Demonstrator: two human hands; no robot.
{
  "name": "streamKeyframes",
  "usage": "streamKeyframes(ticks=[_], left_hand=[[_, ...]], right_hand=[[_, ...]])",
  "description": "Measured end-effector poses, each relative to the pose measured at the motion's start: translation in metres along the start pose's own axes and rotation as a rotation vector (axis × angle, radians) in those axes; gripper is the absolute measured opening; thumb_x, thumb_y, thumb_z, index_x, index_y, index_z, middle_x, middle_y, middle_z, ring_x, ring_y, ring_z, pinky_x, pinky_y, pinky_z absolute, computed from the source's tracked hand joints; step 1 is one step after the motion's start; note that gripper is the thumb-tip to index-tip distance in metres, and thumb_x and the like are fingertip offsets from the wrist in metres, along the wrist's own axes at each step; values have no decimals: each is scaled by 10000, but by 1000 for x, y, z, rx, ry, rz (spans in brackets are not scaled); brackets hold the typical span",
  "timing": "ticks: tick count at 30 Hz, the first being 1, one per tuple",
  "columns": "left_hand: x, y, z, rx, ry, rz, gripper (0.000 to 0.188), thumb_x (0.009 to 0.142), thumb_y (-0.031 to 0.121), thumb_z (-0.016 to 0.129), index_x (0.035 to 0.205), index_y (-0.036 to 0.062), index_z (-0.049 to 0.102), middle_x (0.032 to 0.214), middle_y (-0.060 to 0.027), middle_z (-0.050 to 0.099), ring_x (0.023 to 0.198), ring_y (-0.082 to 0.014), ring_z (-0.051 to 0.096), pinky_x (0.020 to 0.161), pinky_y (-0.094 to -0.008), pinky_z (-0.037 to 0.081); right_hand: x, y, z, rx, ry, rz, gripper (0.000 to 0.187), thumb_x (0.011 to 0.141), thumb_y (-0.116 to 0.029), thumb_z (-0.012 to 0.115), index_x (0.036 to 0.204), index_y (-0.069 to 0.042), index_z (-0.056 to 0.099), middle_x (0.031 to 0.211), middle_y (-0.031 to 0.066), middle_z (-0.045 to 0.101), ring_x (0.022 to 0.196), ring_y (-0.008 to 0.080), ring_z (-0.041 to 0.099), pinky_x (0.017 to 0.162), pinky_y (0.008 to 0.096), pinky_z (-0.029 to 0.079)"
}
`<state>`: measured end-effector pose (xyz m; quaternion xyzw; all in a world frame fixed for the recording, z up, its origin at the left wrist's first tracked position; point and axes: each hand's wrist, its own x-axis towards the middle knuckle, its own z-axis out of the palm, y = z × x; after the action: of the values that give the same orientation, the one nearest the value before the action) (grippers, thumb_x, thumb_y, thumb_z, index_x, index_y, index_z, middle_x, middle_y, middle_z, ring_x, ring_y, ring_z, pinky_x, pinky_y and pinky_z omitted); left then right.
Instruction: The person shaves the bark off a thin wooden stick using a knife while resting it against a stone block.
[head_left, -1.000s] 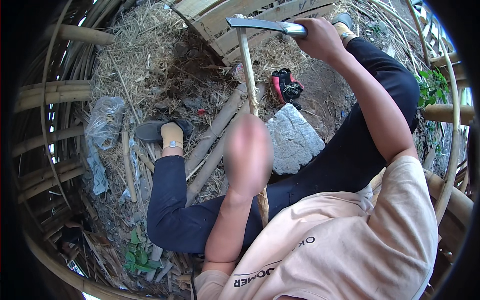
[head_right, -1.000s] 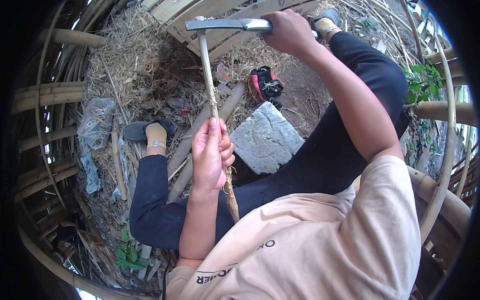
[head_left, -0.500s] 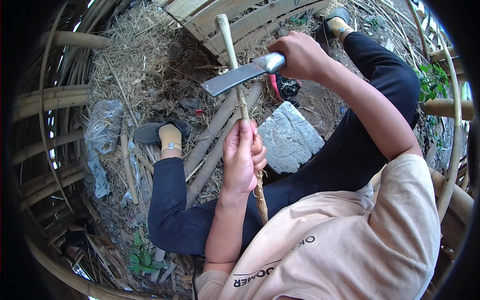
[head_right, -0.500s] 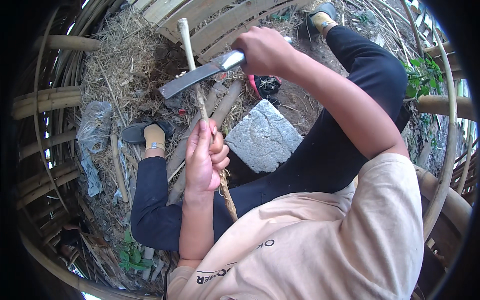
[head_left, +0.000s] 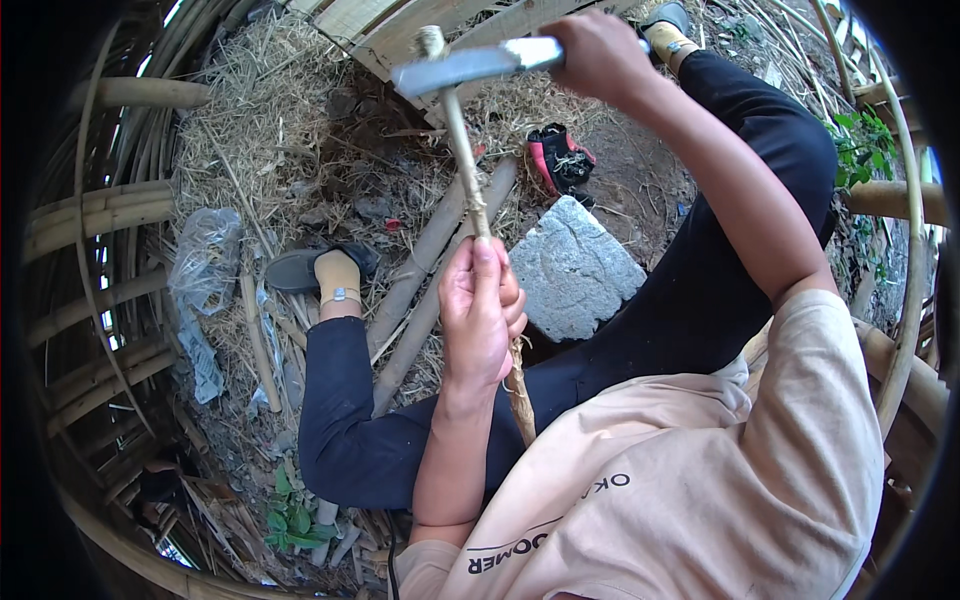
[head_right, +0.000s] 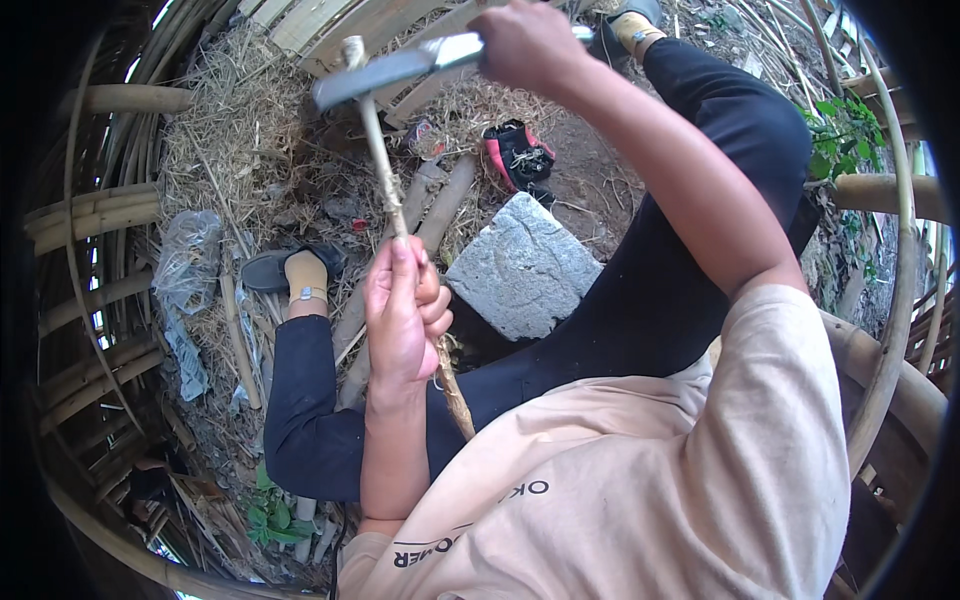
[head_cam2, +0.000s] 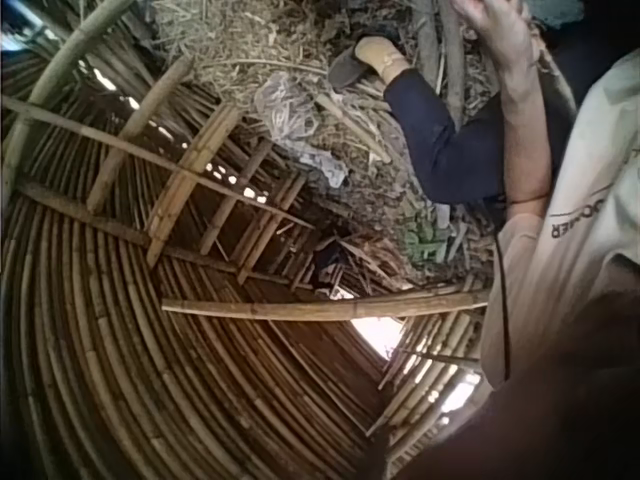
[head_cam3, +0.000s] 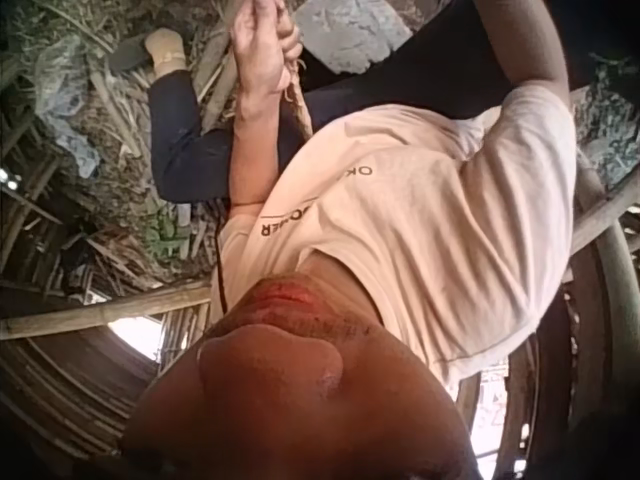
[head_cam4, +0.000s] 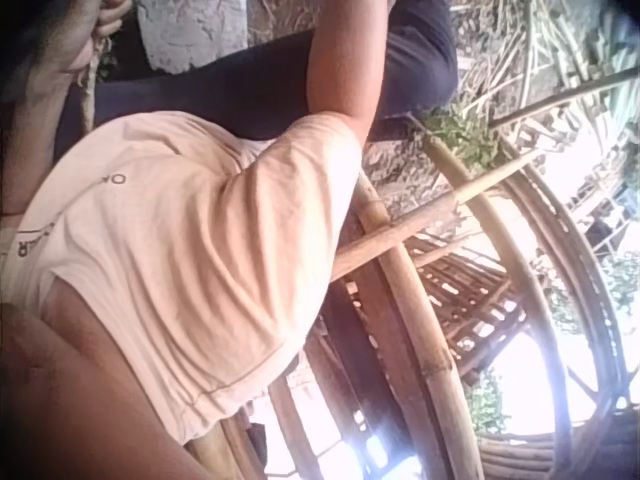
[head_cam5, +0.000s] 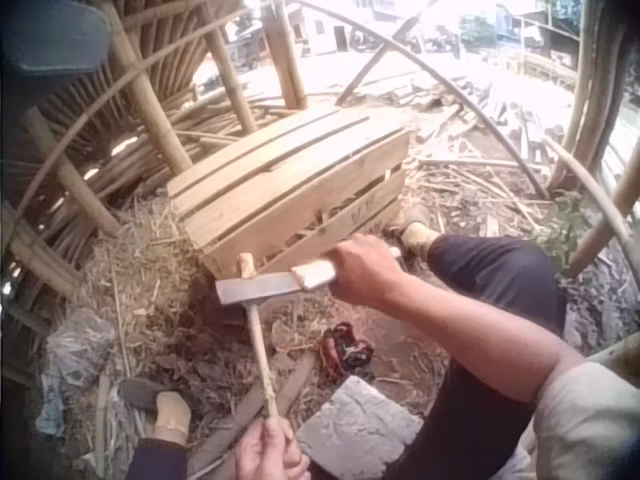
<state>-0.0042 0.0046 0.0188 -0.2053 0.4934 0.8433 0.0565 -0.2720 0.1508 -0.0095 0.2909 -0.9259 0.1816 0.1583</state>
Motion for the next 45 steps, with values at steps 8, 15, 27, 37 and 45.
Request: streamKeyframes(ticks=[8, 15, 27, 37, 45], left_hand=[[2, -2, -4, -55, -38, -24, 245, 1085, 327, 430, 956, 130, 498, 617, 91, 299, 458, 7, 222, 384, -183, 156], [6, -2, -12, -114, -36, -55, 252, 1085, 340, 425, 978, 130, 514, 622, 93, 295, 464, 6, 210, 391, -181, 153], [-2, -3, 5, 152, 116, 66, 267, 1086, 335, 421, 940, 119, 477, 595, 93, 303, 435, 14, 236, 371, -188, 152], [-5, -4, 16, 108, 57, 46, 265, 1084, 333, 434, 952, 111, 494, 604, 95, 311, 456, 12, 253, 387, -186, 164], [-2, -1, 1, 66, 143, 15, 244, 1086, 306, 435, 955, 111, 501, 620, 93, 312, 476, 10, 242, 400, -184, 163]], right_hand=[[0, 13, -2, 29, 98, -12, 345, 704, -172, 700, 1045, -140, 743, 850, 141, 719, 810, 349, 695, 756, 446, 561], [-5, -8, -2, 154, -27, -199, 276, 692, -152, 676, 959, -165, 746, 782, 120, 709, 753, 331, 700, 702, 441, 566], [-18, -27, -12, 83, -160, -109, 204, 656, -120, 678, 847, -79, 737, 746, 164, 695, 732, 364, 696, 700, 447, 570], [-1, 17, -8, 24, 257, -10, 217, 659, -149, 703, 870, -101, 727, 754, 186, 683, 746, 378, 684, 689, 476, 546], [-11, -11, -7, 291, 57, -133, 297, 696, -133, 693, 986, -141, 754, 842, 134, 719, 781, 337, 699, 745, 429, 567]])
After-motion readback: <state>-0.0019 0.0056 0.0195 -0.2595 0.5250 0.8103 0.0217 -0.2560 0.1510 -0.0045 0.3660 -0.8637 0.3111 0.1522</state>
